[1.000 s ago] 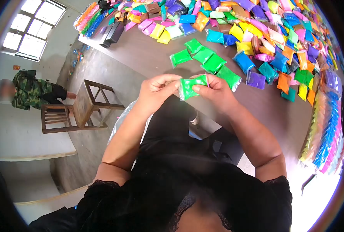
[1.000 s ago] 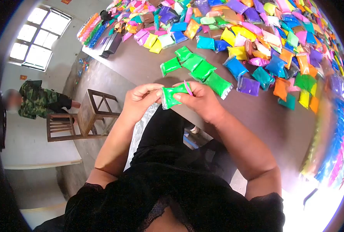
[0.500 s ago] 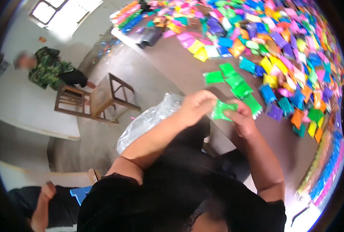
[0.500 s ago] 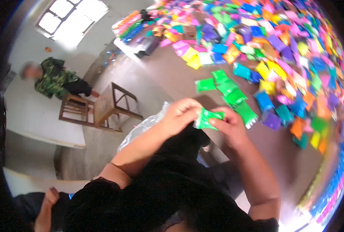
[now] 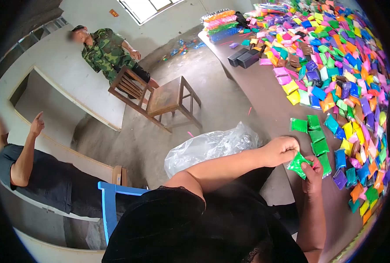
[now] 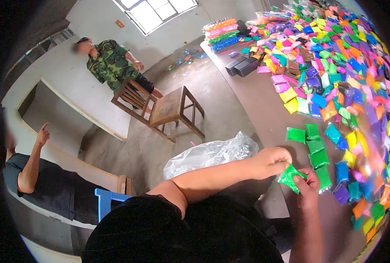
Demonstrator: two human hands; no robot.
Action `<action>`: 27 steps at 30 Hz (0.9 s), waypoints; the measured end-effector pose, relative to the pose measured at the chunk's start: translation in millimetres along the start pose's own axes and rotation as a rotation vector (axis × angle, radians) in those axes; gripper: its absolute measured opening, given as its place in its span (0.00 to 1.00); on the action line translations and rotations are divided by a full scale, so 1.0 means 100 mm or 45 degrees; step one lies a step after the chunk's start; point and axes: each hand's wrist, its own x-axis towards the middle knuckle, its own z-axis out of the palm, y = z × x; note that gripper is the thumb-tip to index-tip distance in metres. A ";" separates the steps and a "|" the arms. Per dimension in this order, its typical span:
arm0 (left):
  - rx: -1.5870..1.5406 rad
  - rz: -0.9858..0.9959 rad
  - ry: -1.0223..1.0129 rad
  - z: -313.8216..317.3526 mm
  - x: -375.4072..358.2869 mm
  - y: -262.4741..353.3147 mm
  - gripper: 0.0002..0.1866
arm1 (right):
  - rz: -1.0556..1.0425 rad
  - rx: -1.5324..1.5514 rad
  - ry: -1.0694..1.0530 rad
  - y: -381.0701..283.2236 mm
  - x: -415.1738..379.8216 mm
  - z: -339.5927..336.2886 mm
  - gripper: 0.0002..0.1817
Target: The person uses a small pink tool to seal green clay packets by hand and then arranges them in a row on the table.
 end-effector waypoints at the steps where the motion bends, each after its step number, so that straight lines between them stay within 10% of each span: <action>1: -0.002 0.005 -0.016 0.00 0.00 0.01 0.07 | 0.001 -0.001 -0.012 0.00 0.00 0.01 0.11; 27: -0.731 -0.568 -0.225 -0.04 -0.01 -0.09 0.14 | -0.099 -0.132 0.003 0.03 0.04 -0.08 0.09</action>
